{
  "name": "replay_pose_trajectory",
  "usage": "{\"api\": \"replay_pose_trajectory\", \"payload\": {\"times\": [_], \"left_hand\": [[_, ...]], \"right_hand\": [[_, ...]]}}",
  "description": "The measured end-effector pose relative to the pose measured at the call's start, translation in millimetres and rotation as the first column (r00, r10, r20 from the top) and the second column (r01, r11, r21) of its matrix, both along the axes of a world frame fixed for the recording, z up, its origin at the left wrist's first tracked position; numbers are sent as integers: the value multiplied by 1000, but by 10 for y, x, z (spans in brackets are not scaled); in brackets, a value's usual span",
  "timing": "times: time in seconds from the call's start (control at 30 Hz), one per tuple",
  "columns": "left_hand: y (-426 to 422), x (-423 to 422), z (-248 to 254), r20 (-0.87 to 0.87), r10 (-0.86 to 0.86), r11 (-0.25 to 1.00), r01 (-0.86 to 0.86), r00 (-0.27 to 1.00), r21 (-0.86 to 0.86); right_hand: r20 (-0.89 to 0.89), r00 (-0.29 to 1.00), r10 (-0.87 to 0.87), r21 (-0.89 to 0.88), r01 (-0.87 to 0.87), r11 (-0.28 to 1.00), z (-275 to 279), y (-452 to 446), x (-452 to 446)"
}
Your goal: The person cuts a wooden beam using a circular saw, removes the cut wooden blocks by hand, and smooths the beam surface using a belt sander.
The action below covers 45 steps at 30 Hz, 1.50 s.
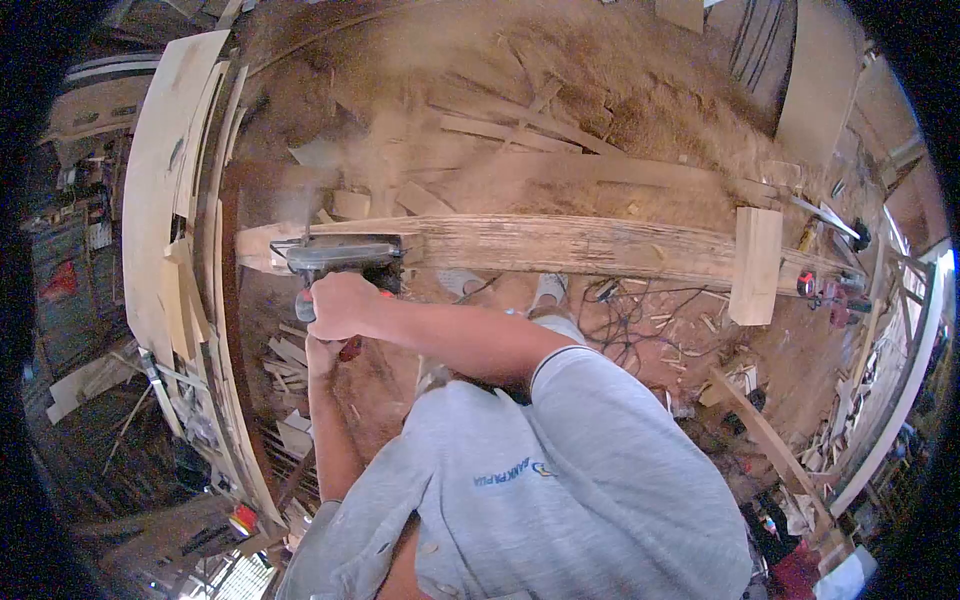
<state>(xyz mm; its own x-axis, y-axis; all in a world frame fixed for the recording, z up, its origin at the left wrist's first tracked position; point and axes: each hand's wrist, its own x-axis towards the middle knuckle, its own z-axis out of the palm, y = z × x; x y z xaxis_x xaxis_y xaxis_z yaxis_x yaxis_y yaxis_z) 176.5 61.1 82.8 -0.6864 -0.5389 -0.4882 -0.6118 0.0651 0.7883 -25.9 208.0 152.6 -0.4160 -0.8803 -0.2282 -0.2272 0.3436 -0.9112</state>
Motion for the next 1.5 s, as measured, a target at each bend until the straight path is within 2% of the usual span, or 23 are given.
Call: {"api": "replay_pose_trajectory", "payload": {"times": [0.07, 0.2, 0.37, 0.47, 0.67, 0.77, 0.87, 0.97, 1.07, 1.17, 1.27, 1.37, 1.47, 1.5], "left_hand": [[-109, 88, -109, -14, 52, 996, -51, 999, 73], [-325, 190, -251, -31, 49, 996, -46, 998, 74], [-492, 228, -312, -25, 5, 1000, -5, 1000, -1], [-610, 300, -414, -60, -10, 998, 14, 998, 59], [-659, 287, -300, 21, 6, 998, -7, 1000, 68], [-680, 258, -282, -22, 30, 997, -28, 999, 73], [-1032, 451, -516, 104, -150, 981, 161, 983, -109], [-902, 322, -304, -2, -22, 1000, 22, 1000, 1], [-1009, 332, -305, 21, 3, 1000, -2, 1000, -24], [-1265, 463, -467, 4, -85, 996, 85, 996, -2], [-1195, 341, -297, -62, -63, 993, 56, 996, -99], [-1216, 323, -171, -75, 29, 997, -23, 997, 78], [-1365, 355, -199, 52, 51, 989, -57, 997, 135], [-1481, 435, -303, 28, 16, 996, -18, 999, 90]], "right_hand": [[10, 1000, -9, -2, 9, 1000, -9, -58, 5], [20, 995, 95, 71, -96, 993, 84, -148, -65], [13, 995, 95, 47, -95, 994, 65, -260, -44], [23, 992, 123, 63, -124, 990, 45, -342, -26], [14, 994, 107, 53, -108, 993, 16, -485, 28], [25, 994, 104, 45, -105, 993, 21, -547, 22], [8, 996, 89, 20, -89, 996, -47, -660, 75], [11, 999, 37, -22, -37, 999, -143, -803, 157], [12, 1000, 18, -48, -17, 999, -160, -916, 182], [13, 999, 36, -34, -36, 999, -117, -1003, 149], [1, 998, 66, -24, -66, 998, -93, -1117, 131], [14, 997, 77, -23, -77, 997, -94, -1232, 148], [15, 998, 67, -60, -66, 996, -141, -1329, 174], [12, 998, 62, -81, -61, 995, -152, -1370, 188]]}}
